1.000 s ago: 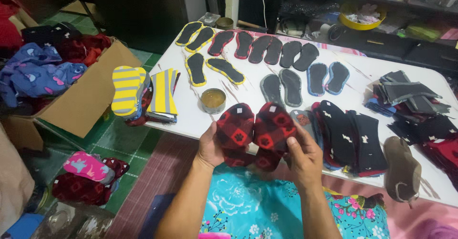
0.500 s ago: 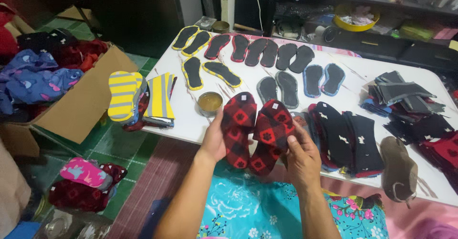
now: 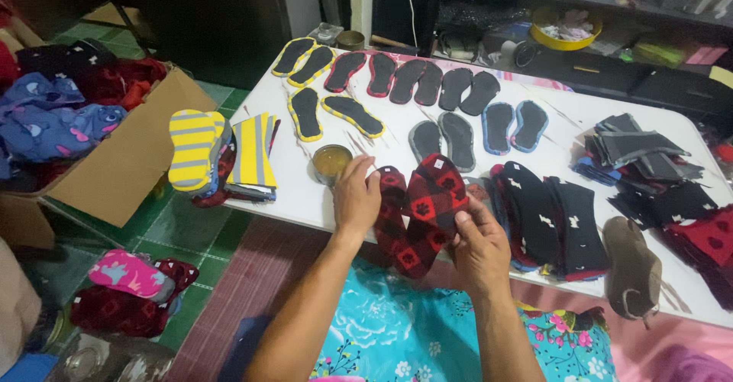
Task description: The person assembles slippers by hand, fitting fabric uppers onto soles and wooden lasts, and aligning different components on a table.
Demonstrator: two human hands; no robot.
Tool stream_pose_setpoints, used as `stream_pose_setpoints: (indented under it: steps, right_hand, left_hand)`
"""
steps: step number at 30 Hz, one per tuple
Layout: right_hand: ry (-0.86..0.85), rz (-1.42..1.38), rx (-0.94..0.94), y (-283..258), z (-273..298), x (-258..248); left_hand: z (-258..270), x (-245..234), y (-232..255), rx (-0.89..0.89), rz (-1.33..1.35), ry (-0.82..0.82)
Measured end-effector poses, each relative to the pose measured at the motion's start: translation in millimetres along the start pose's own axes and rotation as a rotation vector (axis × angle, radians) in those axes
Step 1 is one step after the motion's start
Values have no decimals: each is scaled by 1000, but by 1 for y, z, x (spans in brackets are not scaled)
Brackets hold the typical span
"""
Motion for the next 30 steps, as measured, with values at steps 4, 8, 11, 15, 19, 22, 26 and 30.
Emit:
stream_pose_setpoints:
  steps: [4, 8, 11, 15, 19, 22, 26, 30]
  right_hand:
    - [51, 39, 37, 8, 0, -6]
    - [4, 151, 10, 7, 9, 0]
    - [-28, 171, 20, -4, 18, 6]
    - [-100, 96, 61, -8, 19, 0]
    - [-44, 191, 97, -9, 15, -5]
    - [80, 624, -135, -21, 21, -3]
    - [282, 1130, -520, -68, 35, -2]
    - [267, 1385, -398, -81, 36, 1]
  left_hand:
    - [0, -17, 35, -388, 584, -318]
    - [2, -45, 77, -244, 790, -559]
    - [-1, -63, 99, -128, 716, -588]
    - [1, -73, 110, -217, 707, -643]
    - [7, -66, 107, -588, 1086, -720]
    - [11, -55, 90, -653, 1032, -636]
    - [4, -49, 45, -803, 1063, -459]
    - [8, -46, 26, -905, 1090, -386]
Point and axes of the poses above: each hand's wrist, its own z-axis away from the middle knuckle, its own x-axis out of the palm, y = z × x, the point moved 2 cm from there along -z, towards the middle knuckle, and after that the axes turned 6 degrees about y, right-handed, at the moved point
